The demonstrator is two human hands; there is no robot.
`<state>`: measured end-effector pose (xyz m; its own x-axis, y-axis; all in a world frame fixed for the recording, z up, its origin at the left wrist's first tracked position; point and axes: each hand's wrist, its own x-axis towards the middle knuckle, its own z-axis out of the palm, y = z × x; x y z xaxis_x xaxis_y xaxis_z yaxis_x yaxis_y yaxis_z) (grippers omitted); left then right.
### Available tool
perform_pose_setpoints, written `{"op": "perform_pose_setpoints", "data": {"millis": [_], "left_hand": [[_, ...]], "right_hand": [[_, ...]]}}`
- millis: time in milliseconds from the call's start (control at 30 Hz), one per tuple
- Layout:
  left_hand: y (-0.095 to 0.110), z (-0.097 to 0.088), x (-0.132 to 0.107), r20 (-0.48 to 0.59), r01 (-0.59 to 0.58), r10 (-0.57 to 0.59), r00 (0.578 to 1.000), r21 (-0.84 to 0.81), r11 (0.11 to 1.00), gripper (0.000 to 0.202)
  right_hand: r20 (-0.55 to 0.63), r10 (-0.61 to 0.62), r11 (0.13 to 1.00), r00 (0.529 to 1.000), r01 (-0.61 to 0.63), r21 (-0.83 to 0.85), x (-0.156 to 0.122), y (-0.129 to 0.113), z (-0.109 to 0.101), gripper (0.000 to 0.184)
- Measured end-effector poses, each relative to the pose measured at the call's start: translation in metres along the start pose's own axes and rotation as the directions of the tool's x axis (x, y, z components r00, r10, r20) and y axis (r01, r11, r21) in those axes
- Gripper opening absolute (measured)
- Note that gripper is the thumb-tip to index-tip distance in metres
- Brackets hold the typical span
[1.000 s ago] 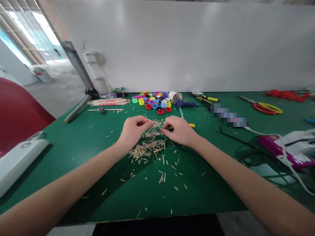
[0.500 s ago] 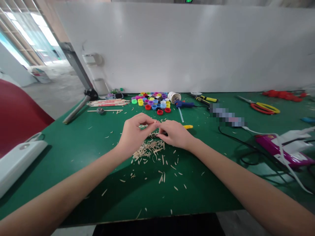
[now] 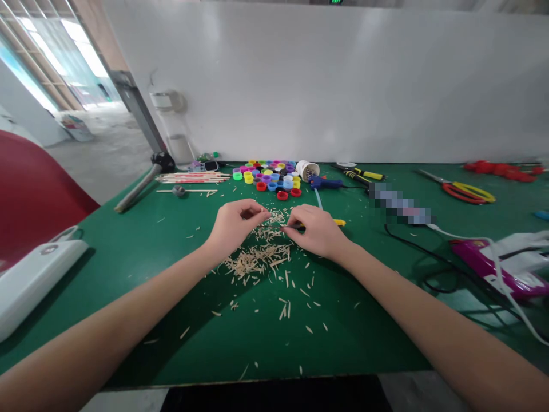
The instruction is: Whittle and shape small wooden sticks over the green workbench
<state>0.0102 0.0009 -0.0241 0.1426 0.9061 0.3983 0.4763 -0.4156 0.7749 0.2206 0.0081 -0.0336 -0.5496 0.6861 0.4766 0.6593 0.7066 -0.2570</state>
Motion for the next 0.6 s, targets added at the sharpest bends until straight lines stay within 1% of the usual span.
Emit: {"op": "perform_pose_setpoints", "data": {"millis": [133, 200, 267, 333, 367, 400, 433, 467, 500, 600], "left_hand": [[0.003, 0.001, -0.003, -0.017, -0.033, 0.033, 0.999, 0.002, 0.999, 0.017], [0.010, 0.002, -0.006, -0.016, -0.048, 0.048, 0.999, 0.002, 0.999, 0.017], [0.023, 0.001, -0.011, -0.031, -0.065, 0.064, 0.997, -0.027, 0.998, 0.017], [0.038, 0.000, -0.016, -0.067, -0.126, 0.122, 0.990, -0.058, 0.990, 0.018], [0.044, -0.001, -0.018, -0.085, -0.189, 0.185, 0.979, -0.045, 0.981, 0.016], [0.048, -0.002, -0.019, -0.083, -0.247, 0.244, 0.966, -0.030, 0.969, 0.014], [0.050, -0.002, -0.020, -0.078, -0.273, 0.271, 0.959, -0.017, 0.962, 0.013], [0.048, -0.003, -0.019, -0.066, -0.274, 0.273, 0.960, -0.009, 0.962, 0.012], [0.044, -0.003, -0.018, -0.057, -0.250, 0.249, 0.967, -0.007, 0.968, 0.012], [0.021, -0.003, -0.009, -0.043, -0.114, 0.113, 0.993, -0.020, 0.993, 0.015]], "right_hand": [[0.016, 0.018, 1.000, 1.000, -0.018, 0.013, 0.002, 0.001, -0.001, 0.018], [0.024, 0.023, 1.000, 0.999, -0.024, 0.016, 0.003, 0.002, 0.000, 0.019], [0.074, 0.002, 1.000, 0.997, -0.001, -0.007, 0.002, 0.004, 0.001, 0.019], [0.127, -0.039, 0.998, 0.991, 0.045, -0.041, 0.001, 0.007, 0.003, 0.017], [0.140, -0.056, 0.996, 0.989, 0.065, -0.056, 0.000, 0.007, 0.004, 0.016], [0.143, -0.066, 0.995, 0.988, 0.076, -0.064, 0.000, 0.008, 0.005, 0.016], [0.140, -0.068, 0.995, 0.988, 0.078, -0.067, -0.001, 0.008, 0.005, 0.015], [0.145, -0.067, 0.995, 0.987, 0.077, -0.067, -0.001, 0.008, 0.006, 0.015], [0.150, -0.061, 0.995, 0.987, 0.071, -0.066, -0.001, 0.008, 0.005, 0.015], [0.157, -0.073, 0.996, 0.985, 0.081, -0.045, -0.002, 0.003, 0.003, 0.016]]}}
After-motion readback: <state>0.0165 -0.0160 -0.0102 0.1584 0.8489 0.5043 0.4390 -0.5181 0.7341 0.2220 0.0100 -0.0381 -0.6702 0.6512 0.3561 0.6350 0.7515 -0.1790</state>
